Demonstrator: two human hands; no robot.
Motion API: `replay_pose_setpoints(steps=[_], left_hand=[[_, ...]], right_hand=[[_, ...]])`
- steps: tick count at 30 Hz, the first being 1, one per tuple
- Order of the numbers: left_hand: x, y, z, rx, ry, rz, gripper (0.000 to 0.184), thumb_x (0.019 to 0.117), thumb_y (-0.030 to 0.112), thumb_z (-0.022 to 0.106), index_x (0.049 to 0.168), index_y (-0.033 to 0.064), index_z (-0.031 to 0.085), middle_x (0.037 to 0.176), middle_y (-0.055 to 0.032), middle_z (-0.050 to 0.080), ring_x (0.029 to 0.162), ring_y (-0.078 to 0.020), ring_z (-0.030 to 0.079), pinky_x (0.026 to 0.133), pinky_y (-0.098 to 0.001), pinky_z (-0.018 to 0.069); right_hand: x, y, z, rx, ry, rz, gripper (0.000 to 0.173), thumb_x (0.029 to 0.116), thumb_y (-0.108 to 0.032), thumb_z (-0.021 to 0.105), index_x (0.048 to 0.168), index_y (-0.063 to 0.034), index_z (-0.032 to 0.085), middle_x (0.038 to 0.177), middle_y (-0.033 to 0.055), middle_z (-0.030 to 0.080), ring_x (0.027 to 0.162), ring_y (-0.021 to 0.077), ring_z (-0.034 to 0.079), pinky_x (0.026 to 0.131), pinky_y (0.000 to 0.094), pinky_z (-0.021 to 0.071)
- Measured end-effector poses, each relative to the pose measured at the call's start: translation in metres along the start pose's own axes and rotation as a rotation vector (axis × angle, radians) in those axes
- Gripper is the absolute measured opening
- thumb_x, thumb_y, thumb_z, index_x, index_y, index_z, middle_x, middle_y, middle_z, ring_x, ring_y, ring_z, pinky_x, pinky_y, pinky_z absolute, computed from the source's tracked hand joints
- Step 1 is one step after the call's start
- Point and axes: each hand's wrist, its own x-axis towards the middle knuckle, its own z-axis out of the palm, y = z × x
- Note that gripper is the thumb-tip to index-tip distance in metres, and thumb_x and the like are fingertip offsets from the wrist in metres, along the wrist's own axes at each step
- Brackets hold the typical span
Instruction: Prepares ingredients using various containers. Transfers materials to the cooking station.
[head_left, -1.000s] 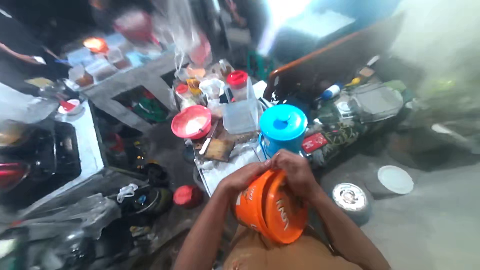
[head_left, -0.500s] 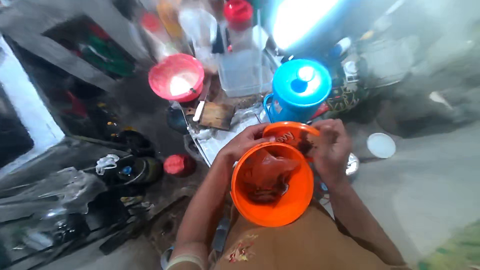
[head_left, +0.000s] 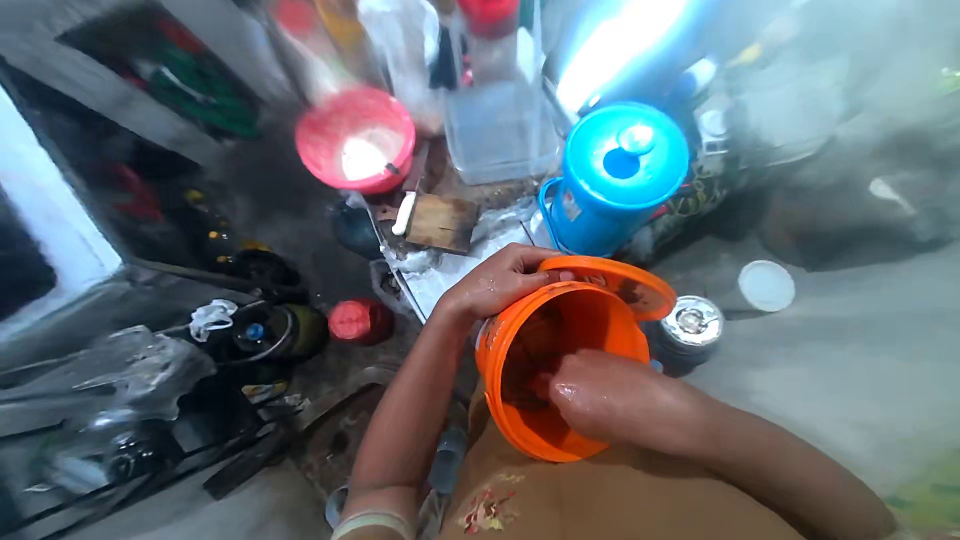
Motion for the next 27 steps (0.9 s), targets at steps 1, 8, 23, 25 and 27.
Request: replay_pose_setpoints(steps=[1,8,23,25,27], left_hand=[[-0.001,-0.001,-0.001,-0.006,0.004,0.006,0.021,0.1035,0.017,0.059,0.108,0.0031,0.074,0.095,-0.0019,0.073,0.086,-0.0048,0.068,0.079,-0.0240,0.0571],[-0.009,0.002,0.000,-0.006,0.063,-0.005,0.020,0.1036,0.017,0.058,0.106,0.0042,0.074,0.093,-0.0009,0.072,0.084,-0.0038,0.067,0.078,-0.0230,0.0560],[-0.037,-0.017,0.021,-0.172,0.373,0.079,0.033,0.1085,0.020,0.050,0.139,0.0081,0.052,0.115,-0.0052,0.070,0.099,-0.0116,0.070,0.087,-0.0307,0.0604],[-0.035,-0.021,0.016,-0.187,0.373,0.162,0.035,0.1077,0.014,0.050,0.140,0.0011,0.048,0.119,-0.0065,0.068,0.107,-0.0129,0.068,0.096,-0.0330,0.0586],[-0.035,-0.023,0.014,-0.187,0.391,0.191,0.039,0.1068,0.013,0.051,0.142,-0.0008,0.044,0.122,-0.0069,0.068,0.111,-0.0133,0.067,0.099,-0.0339,0.0577]], right_hand=[[0.000,-0.003,-0.001,-0.005,-0.019,-0.022,0.014,0.0993,-0.002,0.053,0.102,0.0029,0.066,0.092,0.0220,0.066,0.093,0.0417,0.067,0.079,0.0573,0.0544],[0.014,-0.016,-0.006,-0.107,0.497,-0.052,0.013,0.0937,0.004,0.058,0.095,0.0047,0.070,0.092,0.0214,0.069,0.087,0.0381,0.070,0.071,0.0511,0.0590],[0.061,-0.012,-0.020,-0.098,0.240,-0.005,0.027,0.0970,-0.019,0.068,0.117,-0.0010,0.070,0.117,0.0221,0.069,0.112,0.0408,0.064,0.096,0.0609,0.0495],[0.066,-0.010,-0.023,-0.115,0.240,0.022,0.022,0.0967,-0.018,0.067,0.112,-0.0032,0.071,0.112,0.0200,0.069,0.108,0.0393,0.066,0.091,0.0616,0.0515],[0.051,-0.009,-0.036,-0.157,0.145,0.048,0.018,0.0985,-0.011,0.063,0.111,-0.0012,0.070,0.106,0.0207,0.070,0.101,0.0401,0.068,0.084,0.0617,0.0536]])
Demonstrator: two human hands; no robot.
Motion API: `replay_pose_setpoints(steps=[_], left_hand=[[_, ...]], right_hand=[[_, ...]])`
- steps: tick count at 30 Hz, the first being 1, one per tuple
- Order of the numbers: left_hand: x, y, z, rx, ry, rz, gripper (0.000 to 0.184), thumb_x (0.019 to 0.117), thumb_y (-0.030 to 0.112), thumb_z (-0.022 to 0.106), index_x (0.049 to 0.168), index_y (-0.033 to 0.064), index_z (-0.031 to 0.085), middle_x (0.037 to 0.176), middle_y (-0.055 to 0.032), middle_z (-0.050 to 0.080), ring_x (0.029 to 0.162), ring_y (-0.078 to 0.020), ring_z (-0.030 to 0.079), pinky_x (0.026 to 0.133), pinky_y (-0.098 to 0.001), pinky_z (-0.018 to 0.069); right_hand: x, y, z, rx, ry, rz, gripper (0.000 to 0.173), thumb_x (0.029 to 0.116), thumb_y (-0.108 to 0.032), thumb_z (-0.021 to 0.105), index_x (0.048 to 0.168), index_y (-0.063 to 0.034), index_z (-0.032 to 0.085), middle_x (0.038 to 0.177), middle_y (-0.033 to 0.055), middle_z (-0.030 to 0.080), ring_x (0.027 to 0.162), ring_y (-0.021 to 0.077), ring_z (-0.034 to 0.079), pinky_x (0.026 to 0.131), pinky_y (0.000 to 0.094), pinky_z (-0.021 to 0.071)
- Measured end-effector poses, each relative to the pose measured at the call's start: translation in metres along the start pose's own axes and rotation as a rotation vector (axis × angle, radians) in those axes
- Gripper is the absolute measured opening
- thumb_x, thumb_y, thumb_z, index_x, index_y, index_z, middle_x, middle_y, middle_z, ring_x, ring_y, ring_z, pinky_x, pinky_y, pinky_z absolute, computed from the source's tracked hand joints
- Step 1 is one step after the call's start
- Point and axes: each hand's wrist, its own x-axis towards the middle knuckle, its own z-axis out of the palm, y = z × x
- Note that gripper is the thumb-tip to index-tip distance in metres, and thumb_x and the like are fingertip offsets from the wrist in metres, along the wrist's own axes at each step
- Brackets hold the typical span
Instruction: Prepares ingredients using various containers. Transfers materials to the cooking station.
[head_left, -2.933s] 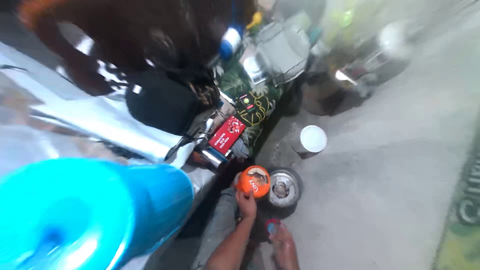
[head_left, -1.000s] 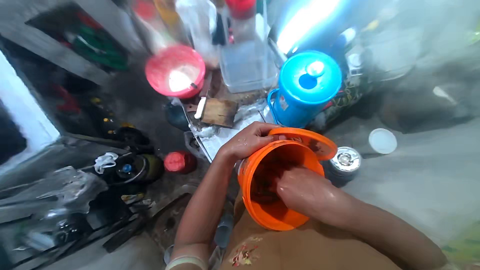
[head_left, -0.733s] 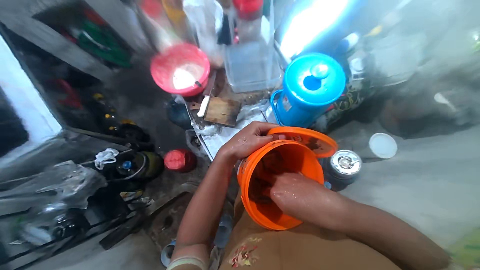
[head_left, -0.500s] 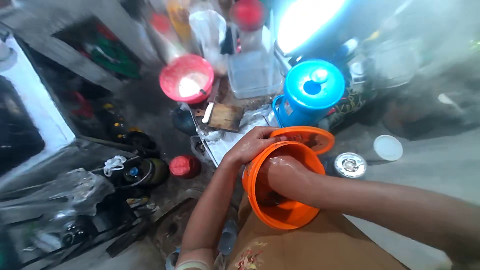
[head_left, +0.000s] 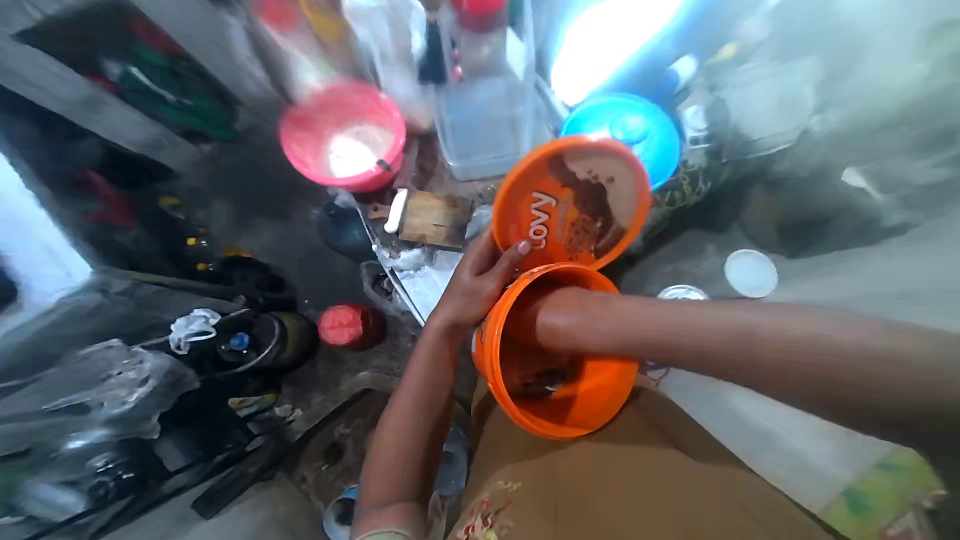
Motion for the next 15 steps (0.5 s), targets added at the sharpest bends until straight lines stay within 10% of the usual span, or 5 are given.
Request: replay_pose_setpoints(steps=[4,9,15], left_hand=[[-0.002,-0.004,-0.007,-0.018,0.024,-0.003,0.039,0.1064,0.012,0.052,0.143,-0.0007,0.042,0.122,-0.0074,0.067,0.112,-0.0142,0.067,0.100,-0.0352,0.0569],[-0.011,0.002,-0.007,-0.017,0.056,0.016,0.032,0.1066,0.012,0.052,0.138,0.0061,0.051,0.114,-0.0057,0.070,0.098,-0.0126,0.070,0.086,-0.0305,0.0606],[-0.019,0.001,-0.013,-0.201,0.095,0.051,0.021,0.1100,0.025,0.046,0.126,0.0201,0.059,0.105,0.0046,0.072,0.091,-0.0065,0.071,0.082,-0.0268,0.0614]], right_hand=[[-0.008,0.010,-0.014,-0.124,-0.030,-0.026,0.011,0.0882,-0.005,0.074,0.095,0.0021,0.071,0.094,0.0186,0.069,0.092,0.0374,0.068,0.078,0.0577,0.0557],[-0.001,0.000,0.001,0.011,0.002,0.182,0.024,0.0977,-0.007,0.062,0.121,-0.0043,0.067,0.115,0.0207,0.068,0.106,0.0414,0.066,0.083,0.0623,0.0536],[0.006,-0.001,0.026,-0.008,0.249,0.074,0.022,0.0948,-0.007,0.065,0.116,-0.0058,0.068,0.109,0.0198,0.068,0.097,0.0394,0.068,0.079,0.0582,0.0560]])
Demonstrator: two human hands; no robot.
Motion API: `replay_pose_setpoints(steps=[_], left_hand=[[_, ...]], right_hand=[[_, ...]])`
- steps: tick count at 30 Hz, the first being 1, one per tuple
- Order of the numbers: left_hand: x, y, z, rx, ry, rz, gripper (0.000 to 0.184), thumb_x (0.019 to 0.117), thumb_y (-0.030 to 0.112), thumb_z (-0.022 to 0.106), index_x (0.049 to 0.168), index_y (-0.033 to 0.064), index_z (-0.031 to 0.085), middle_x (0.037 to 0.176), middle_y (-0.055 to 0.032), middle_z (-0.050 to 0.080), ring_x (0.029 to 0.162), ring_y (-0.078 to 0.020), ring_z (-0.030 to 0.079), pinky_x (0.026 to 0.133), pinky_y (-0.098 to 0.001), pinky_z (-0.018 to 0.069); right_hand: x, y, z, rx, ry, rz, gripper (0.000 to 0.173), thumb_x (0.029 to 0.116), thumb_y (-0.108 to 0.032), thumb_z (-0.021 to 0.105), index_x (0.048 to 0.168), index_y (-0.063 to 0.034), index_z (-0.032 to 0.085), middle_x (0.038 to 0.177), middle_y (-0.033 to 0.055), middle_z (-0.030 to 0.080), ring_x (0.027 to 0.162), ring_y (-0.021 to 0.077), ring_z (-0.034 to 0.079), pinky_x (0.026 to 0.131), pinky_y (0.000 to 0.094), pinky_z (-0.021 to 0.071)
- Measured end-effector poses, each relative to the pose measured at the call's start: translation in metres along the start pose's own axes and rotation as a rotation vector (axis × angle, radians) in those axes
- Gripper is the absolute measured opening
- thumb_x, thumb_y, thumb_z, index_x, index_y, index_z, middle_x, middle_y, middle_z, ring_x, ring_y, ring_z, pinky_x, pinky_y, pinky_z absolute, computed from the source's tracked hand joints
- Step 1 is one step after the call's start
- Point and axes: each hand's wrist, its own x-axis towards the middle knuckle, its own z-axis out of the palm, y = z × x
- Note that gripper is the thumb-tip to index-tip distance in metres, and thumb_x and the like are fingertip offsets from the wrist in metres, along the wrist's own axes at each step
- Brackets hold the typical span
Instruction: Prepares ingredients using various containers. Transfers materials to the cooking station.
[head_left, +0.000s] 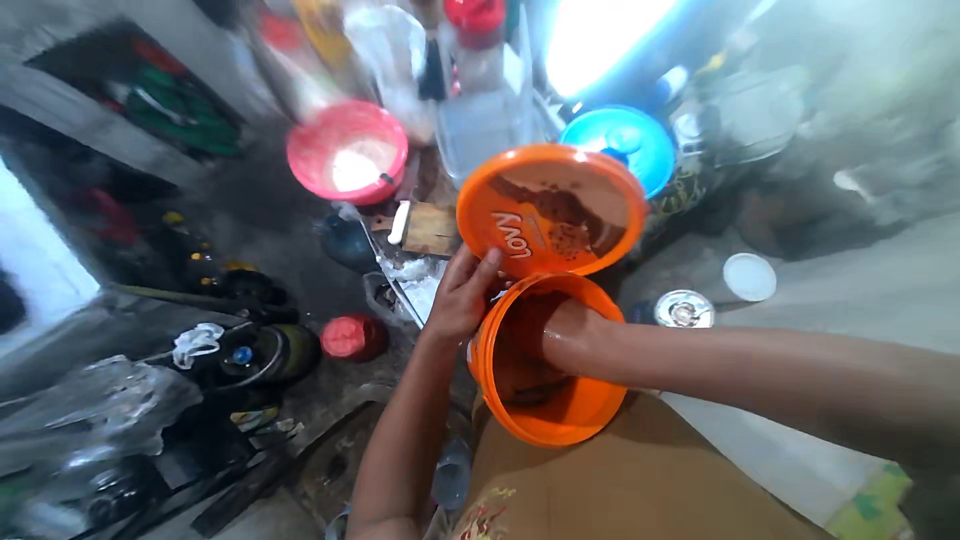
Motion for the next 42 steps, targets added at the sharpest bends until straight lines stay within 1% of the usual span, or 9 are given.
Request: replay_pose_setpoints(steps=[4,9,18,22,27,31,35,39,42], left_hand=[[-0.007,0.007,-0.015,-0.125,0.003,-0.082,0.029,0.1118,0.032,0.038,0.135,0.0220,0.053,0.109,0.0009,0.072,0.094,-0.0117,0.073,0.086,-0.0328,0.0620],[-0.006,0.042,-0.025,-0.163,0.007,-0.204,0.031,0.1099,0.025,0.040,0.138,0.0138,0.047,0.117,-0.0114,0.070,0.097,-0.0258,0.074,0.087,-0.0450,0.0625],[-0.013,0.053,-0.005,-0.152,0.299,-0.149,0.038,0.1124,0.037,0.032,0.142,0.0191,0.048,0.122,-0.0054,0.068,0.108,-0.0202,0.070,0.091,-0.0443,0.0607],[-0.019,0.054,-0.017,-0.086,0.309,-0.194,0.034,0.1116,0.030,0.035,0.131,0.0143,0.058,0.113,-0.0035,0.072,0.101,-0.0140,0.071,0.088,-0.0363,0.0615],[-0.024,0.076,-0.046,-0.013,0.052,-0.331,0.035,0.0967,0.017,0.046,0.123,0.0108,0.068,0.099,-0.0060,0.075,0.082,-0.0100,0.072,0.072,-0.0294,0.0627],[-0.025,0.089,-0.055,0.188,-0.133,-0.488,0.045,0.0881,0.020,0.058,0.132,0.0159,0.068,0.124,-0.0080,0.070,0.095,-0.0157,0.071,0.079,-0.0336,0.0621],[-0.032,0.083,-0.071,0.231,-0.288,-0.599,0.070,0.0879,0.028,0.069,0.154,0.0240,0.047,0.137,-0.0081,0.063,0.111,-0.0196,0.068,0.091,-0.0371,0.0604],[-0.042,0.070,-0.080,0.130,-0.242,-0.587,0.062,0.0903,0.023,0.065,0.150,0.0180,0.051,0.133,-0.0107,0.065,0.109,-0.0200,0.068,0.092,-0.0373,0.0598],[-0.051,0.053,-0.080,0.067,-0.161,-0.564,0.059,0.0916,0.020,0.057,0.150,0.0148,0.050,0.134,-0.0125,0.064,0.110,-0.0213,0.068,0.091,-0.0393,0.0592]], right_hand=[[-0.024,-0.003,-0.014,-0.155,0.299,-0.144,0.005,0.0870,-0.002,0.070,0.083,-0.0028,0.068,0.070,0.0110,0.064,0.068,0.0300,0.067,0.055,0.0452,0.0536],[-0.039,0.007,-0.006,-0.086,0.523,-0.199,0.009,0.0970,-0.011,0.059,0.094,-0.0082,0.067,0.070,0.0062,0.062,0.057,0.0238,0.063,0.046,0.0386,0.0492],[-0.050,0.013,-0.013,0.175,0.717,-0.359,0.019,0.1052,-0.021,0.056,0.103,-0.0124,0.073,0.118,0.0011,0.073,0.090,0.0112,0.073,0.068,0.0294,0.0608],[-0.064,0.034,-0.011,0.441,0.790,-0.315,0.016,0.1025,-0.023,0.062,0.106,-0.0127,0.073,0.096,-0.0028,0.069,0.082,0.0051,0.064,0.069,0.0231,0.0557],[-0.075,0.069,0.007,0.958,0.919,-0.244,0.018,0.1025,-0.021,0.056,0.113,-0.0150,0.069,0.109,-0.0018,0.068,0.104,0.0123,0.065,0.088,0.0306,0.0589],[-0.066,0.075,0.030,1.320,0.985,-0.025,0.028,0.0955,-0.008,0.040,0.088,-0.0098,0.066,0.091,0.0033,0.065,0.083,0.0159,0.065,0.075,0.0353,0.0589],[-0.051,0.068,0.052,1.165,0.733,-0.045,0.031,0.0920,-0.005,0.039,0.080,-0.0070,0.067,0.100,0.0042,0.067,0.102,0.0146,0.062,0.090,0.0320,0.0529],[-0.036,0.048,0.049,1.057,0.253,0.034,0.041,0.1084,-0.041,0.046,0.127,-0.0088,0.064,0.111,0.0048,0.071,0.098,0.0111,0.069,0.088,0.0338,0.0588],[-0.028,0.041,0.054,1.133,0.192,0.003,0.044,0.1071,-0.047,0.048,0.115,-0.0071,0.065,0.092,0.0033,0.070,0.084,0.0095,0.068,0.079,0.0303,0.0581]])
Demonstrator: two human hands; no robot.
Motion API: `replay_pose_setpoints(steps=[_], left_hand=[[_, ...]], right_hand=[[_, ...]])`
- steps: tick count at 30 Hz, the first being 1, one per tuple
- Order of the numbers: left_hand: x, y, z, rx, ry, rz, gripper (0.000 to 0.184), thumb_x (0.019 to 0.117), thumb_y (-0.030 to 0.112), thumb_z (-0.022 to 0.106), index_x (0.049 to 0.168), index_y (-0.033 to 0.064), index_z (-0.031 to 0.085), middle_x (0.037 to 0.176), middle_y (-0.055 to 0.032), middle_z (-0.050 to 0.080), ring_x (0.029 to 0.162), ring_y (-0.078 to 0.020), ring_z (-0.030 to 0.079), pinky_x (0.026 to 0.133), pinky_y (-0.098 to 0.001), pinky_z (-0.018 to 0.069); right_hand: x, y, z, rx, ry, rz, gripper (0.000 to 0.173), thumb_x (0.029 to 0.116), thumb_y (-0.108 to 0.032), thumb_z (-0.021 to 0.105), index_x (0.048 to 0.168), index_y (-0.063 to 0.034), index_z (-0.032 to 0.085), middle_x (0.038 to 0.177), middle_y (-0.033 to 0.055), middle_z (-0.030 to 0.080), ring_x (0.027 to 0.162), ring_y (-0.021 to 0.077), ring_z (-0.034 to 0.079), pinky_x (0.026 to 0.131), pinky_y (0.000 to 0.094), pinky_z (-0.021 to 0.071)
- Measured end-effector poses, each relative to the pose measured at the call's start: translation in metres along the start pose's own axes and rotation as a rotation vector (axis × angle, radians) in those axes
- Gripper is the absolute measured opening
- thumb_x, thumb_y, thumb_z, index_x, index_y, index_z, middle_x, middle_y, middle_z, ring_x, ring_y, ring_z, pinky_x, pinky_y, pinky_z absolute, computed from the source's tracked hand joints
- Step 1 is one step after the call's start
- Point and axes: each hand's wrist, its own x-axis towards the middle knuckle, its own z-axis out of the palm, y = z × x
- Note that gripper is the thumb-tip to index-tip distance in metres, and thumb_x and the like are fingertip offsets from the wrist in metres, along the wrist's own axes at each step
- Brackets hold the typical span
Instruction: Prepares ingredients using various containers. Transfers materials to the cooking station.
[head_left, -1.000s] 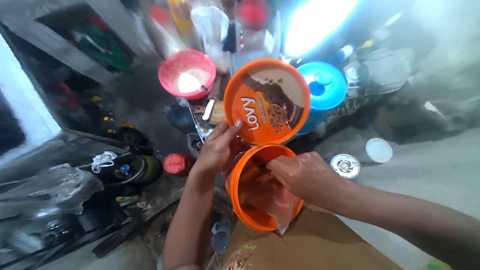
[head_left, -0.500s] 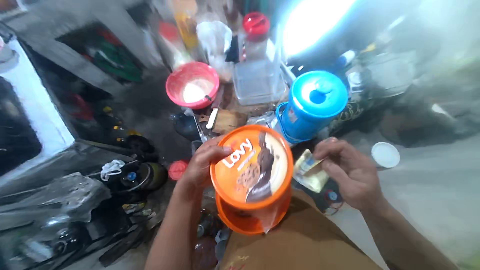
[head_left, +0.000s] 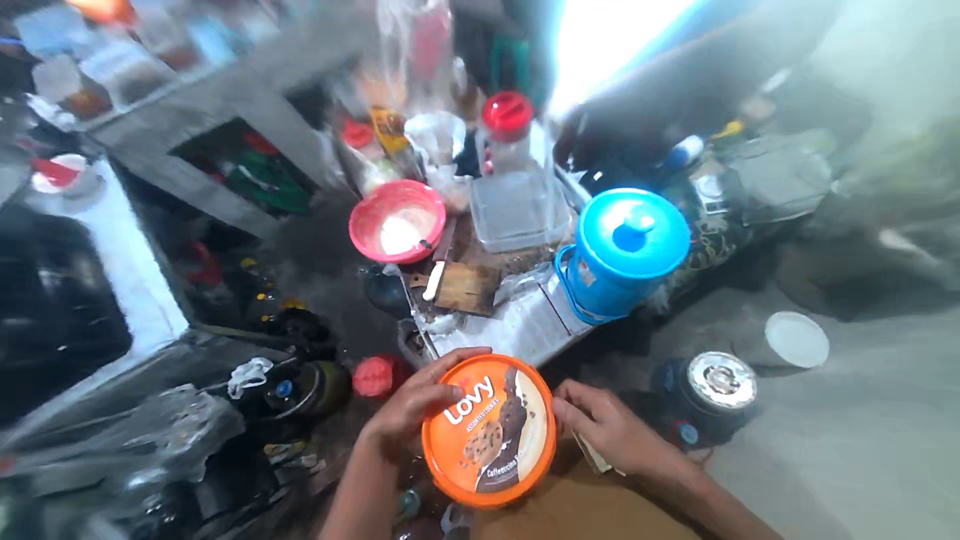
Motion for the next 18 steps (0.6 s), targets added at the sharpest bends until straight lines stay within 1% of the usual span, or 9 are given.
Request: replay_pose_setpoints(steps=[2,5,6,8,10,11,13,15,18], left_hand=[[-0.004,-0.021,-0.003,-0.059,0.014,0.070,0.055,0.0947,0.023,0.054,0.148,0.0118,0.051,0.134,-0.0135,0.064,0.112,-0.0210,0.067,0.094,-0.0393,0.0580],[-0.018,-0.058,-0.012,-0.090,0.057,0.195,0.050,0.0964,0.037,0.060,0.139,0.0102,0.061,0.131,-0.0108,0.067,0.114,-0.0174,0.066,0.098,-0.0370,0.0556],[-0.026,-0.071,-0.015,-0.102,0.081,0.221,0.051,0.0958,0.040,0.061,0.137,0.0099,0.063,0.131,-0.0101,0.067,0.114,-0.0165,0.066,0.098,-0.0362,0.0551],[-0.050,-0.094,-0.015,-0.169,0.144,0.255,0.051,0.0946,0.040,0.063,0.137,0.0102,0.063,0.130,-0.0097,0.067,0.113,-0.0157,0.067,0.097,-0.0347,0.0555],[-0.083,-0.109,-0.006,-0.255,0.263,0.265,0.050,0.0930,0.037,0.065,0.136,0.0123,0.064,0.127,-0.0087,0.069,0.109,-0.0148,0.069,0.093,-0.0331,0.0579],[-0.101,-0.115,0.001,-0.283,0.336,0.258,0.051,0.0923,0.038,0.066,0.137,0.0136,0.064,0.126,-0.0079,0.070,0.108,-0.0144,0.069,0.092,-0.0327,0.0587],[-0.135,-0.126,0.008,-0.306,0.474,0.248,0.055,0.0902,0.040,0.068,0.138,0.0155,0.062,0.126,-0.0079,0.070,0.107,-0.0149,0.070,0.091,-0.0335,0.0591],[-0.164,-0.138,0.013,-0.338,0.575,0.256,0.056,0.0895,0.041,0.069,0.139,0.0167,0.060,0.126,-0.0084,0.069,0.106,-0.0153,0.069,0.089,-0.0334,0.0594],[-0.193,-0.152,0.007,-0.431,0.682,0.292,0.053,0.0896,0.038,0.066,0.138,0.0152,0.060,0.120,-0.0076,0.071,0.101,-0.0135,0.070,0.084,-0.0305,0.0605]], right_hand=[[-0.001,0.004,0.001,0.070,-0.061,-0.040,0.040,0.1057,-0.045,0.052,0.111,-0.0071,0.065,0.091,0.0022,0.069,0.083,0.0091,0.067,0.078,0.0291,0.0580],[0.003,0.012,-0.003,0.088,-0.151,-0.077,0.033,0.1053,-0.040,0.056,0.112,-0.0104,0.071,0.097,0.0007,0.072,0.087,0.0091,0.069,0.080,0.0294,0.0598],[0.007,0.016,-0.007,0.093,-0.163,-0.082,0.032,0.1064,-0.036,0.055,0.113,-0.0094,0.072,0.097,0.0011,0.073,0.085,0.0096,0.069,0.077,0.0294,0.0598],[0.021,0.027,-0.015,0.116,-0.140,-0.057,0.035,0.1077,-0.032,0.047,0.112,-0.0061,0.071,0.093,0.0025,0.071,0.077,0.0111,0.066,0.070,0.0296,0.0585],[0.039,0.042,-0.020,0.162,-0.088,0.014,0.038,0.1081,-0.032,0.043,0.117,-0.0044,0.068,0.094,0.0053,0.070,0.078,0.0146,0.067,0.068,0.0323,0.0592],[0.047,0.050,-0.021,0.170,-0.058,0.052,0.039,0.1082,-0.033,0.043,0.122,-0.0044,0.066,0.098,0.0065,0.070,0.081,0.0155,0.067,0.070,0.0333,0.0595],[0.066,0.061,-0.021,0.167,-0.005,0.084,0.040,0.1069,-0.033,0.046,0.130,-0.0046,0.062,0.108,0.0089,0.071,0.091,0.0177,0.068,0.079,0.0360,0.0591],[0.086,0.068,-0.012,0.184,0.019,0.080,0.039,0.1048,-0.029,0.049,0.133,-0.0033,0.060,0.111,0.0112,0.070,0.093,0.0197,0.070,0.082,0.0374,0.0603],[0.118,0.082,0.014,0.154,-0.008,0.139,0.040,0.1044,-0.030,0.051,0.135,-0.0039,0.059,0.117,0.0121,0.070,0.104,0.0214,0.068,0.089,0.0412,0.0578]])
